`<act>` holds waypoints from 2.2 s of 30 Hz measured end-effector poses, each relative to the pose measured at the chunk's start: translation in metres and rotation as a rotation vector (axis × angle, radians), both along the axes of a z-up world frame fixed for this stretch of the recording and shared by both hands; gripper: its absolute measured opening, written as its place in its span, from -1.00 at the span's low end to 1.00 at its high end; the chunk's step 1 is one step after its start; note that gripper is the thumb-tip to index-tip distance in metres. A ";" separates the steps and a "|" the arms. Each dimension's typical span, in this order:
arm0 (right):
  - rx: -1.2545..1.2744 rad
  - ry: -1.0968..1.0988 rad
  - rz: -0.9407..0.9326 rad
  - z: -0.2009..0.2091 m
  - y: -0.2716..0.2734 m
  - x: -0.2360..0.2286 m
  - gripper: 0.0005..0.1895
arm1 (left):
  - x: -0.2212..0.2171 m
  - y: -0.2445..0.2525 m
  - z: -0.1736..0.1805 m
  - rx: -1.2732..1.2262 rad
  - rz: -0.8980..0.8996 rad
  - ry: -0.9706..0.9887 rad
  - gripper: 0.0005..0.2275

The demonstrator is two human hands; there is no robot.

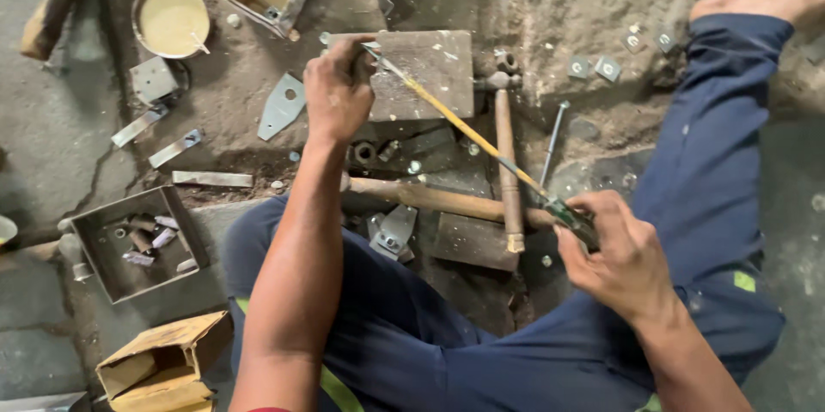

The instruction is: The person is assembling small metal parts using a hammer and a metal punch. They place a metal piece on a workbench, align it, and use the hammer to drive the punch through a hole in the metal piece. The person repeats this process with different metal pieces, occasionally inspecting the assembled parts.

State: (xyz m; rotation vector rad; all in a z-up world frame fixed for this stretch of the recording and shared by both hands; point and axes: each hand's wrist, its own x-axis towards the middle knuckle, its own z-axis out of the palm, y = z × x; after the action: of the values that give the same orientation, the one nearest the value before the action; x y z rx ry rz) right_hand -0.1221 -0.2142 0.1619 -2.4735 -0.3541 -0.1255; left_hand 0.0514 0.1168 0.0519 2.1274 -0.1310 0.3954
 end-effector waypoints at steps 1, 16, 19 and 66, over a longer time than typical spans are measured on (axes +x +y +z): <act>-0.018 0.021 0.002 -0.003 -0.003 -0.002 -0.64 | -0.001 -0.002 -0.001 0.039 -0.008 -0.021 -0.80; -0.124 -0.196 0.052 -0.042 -0.033 -0.020 -0.72 | -0.002 -0.014 -0.017 0.197 -0.035 -0.011 -0.84; 0.101 0.020 -0.060 -0.047 -0.028 -0.018 -0.73 | -0.006 -0.013 -0.016 0.192 -0.052 0.011 -0.87; 0.166 0.155 -0.086 -0.047 -0.026 -0.015 -0.69 | -0.001 -0.009 -0.018 0.294 -0.013 -0.061 -0.71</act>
State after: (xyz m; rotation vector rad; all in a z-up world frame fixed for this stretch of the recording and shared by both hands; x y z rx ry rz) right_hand -0.1371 -0.2406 0.1146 -2.3166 -0.1646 0.0018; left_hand 0.0508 0.1076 0.0343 2.4027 -0.2511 0.4561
